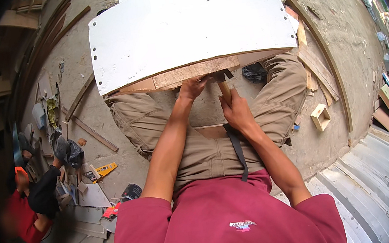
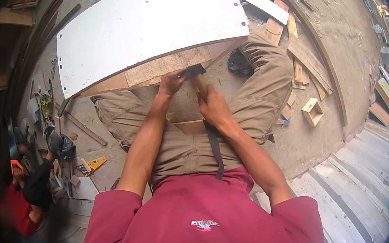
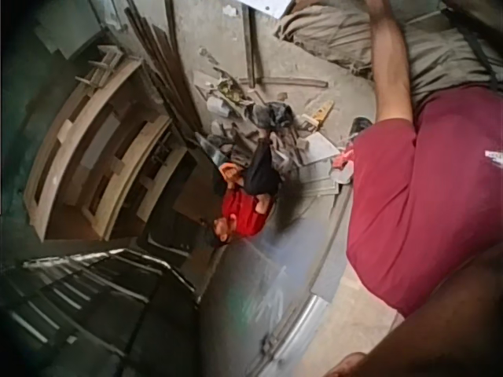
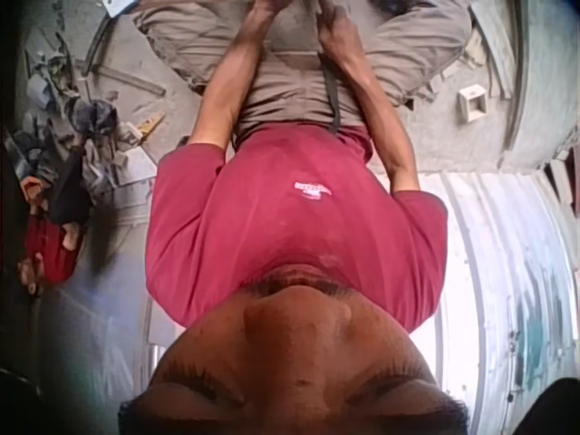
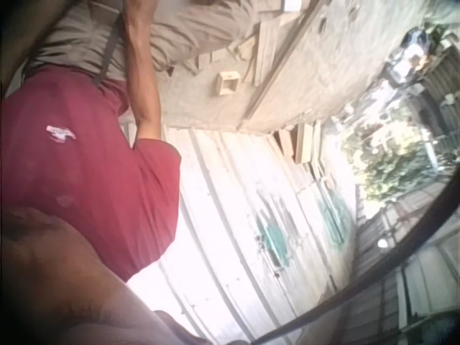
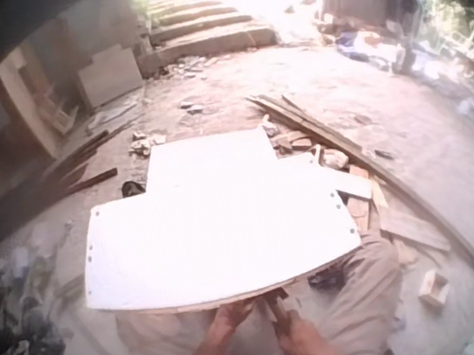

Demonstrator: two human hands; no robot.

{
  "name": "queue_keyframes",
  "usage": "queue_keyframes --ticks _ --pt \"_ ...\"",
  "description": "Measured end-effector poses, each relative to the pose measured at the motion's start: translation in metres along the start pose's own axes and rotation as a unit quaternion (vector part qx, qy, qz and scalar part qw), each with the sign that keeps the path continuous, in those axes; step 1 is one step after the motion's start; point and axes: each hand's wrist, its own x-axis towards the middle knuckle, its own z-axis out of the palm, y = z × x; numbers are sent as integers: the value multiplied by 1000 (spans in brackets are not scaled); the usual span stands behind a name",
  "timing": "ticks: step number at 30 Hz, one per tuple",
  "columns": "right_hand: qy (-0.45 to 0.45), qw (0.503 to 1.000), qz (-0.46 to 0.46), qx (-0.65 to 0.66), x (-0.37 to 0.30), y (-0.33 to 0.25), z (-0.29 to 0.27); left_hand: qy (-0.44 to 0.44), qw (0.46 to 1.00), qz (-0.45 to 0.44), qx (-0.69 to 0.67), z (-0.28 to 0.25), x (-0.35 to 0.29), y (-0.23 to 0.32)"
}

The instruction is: The person assembles a wooden frame by hammering nails into white panels and attaching small wooden blocks. They work on the floor, using a hammer to secure the pieces together.

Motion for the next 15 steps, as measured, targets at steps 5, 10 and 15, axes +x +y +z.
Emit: queue_keyframes --ticks 5,10,15 --pt "28 999 -19 5 -3 6 4 -21 993 59 99 2 -3 -10" --pt "47 998 -19 40 -5 4 1 -42 999 -22 -12 -7 8 10" --pt "49 998 -35 2 -1 11 4 -79 996 -28 -19 -20 16 18"
